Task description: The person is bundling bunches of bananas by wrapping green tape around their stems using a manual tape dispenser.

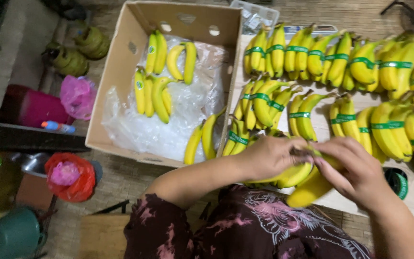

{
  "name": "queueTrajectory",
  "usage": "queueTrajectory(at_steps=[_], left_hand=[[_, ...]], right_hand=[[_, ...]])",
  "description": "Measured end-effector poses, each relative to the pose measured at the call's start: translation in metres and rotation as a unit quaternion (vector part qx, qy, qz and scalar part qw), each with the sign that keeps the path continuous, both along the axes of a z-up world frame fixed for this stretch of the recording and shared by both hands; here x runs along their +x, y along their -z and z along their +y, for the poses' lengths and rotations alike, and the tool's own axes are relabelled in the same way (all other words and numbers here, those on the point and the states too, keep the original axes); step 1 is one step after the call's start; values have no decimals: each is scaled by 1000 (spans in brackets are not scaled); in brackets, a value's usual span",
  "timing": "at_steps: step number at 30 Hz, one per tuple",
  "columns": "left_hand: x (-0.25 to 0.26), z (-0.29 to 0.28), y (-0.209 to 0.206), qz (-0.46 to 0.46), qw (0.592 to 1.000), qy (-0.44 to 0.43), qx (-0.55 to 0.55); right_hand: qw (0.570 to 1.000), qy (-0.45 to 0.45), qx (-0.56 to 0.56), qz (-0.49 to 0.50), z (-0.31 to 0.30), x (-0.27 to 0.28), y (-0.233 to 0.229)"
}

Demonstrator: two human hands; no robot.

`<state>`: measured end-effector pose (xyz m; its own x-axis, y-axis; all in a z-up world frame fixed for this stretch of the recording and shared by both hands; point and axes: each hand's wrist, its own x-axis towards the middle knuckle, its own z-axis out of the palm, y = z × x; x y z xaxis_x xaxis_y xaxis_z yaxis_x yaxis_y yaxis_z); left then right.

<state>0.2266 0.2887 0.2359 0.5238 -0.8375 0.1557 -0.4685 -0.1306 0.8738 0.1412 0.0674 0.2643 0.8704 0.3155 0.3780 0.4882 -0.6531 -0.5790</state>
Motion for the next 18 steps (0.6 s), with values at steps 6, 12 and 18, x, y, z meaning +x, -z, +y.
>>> queueTrajectory(at_steps=[6, 12, 18], left_hand=[[-23, 17, 12, -130, 991, -8, -40], [21, 96, -8, -99, 945, -308, -46], [23, 33, 2, -208, 918, -316, -118]], right_hand=[[995, -64, -77, -14, -9, -18, -20], [750, 266, 410, 447, -253, -2, 150], [819, 145, 514, 211, -142, 19, 146]])
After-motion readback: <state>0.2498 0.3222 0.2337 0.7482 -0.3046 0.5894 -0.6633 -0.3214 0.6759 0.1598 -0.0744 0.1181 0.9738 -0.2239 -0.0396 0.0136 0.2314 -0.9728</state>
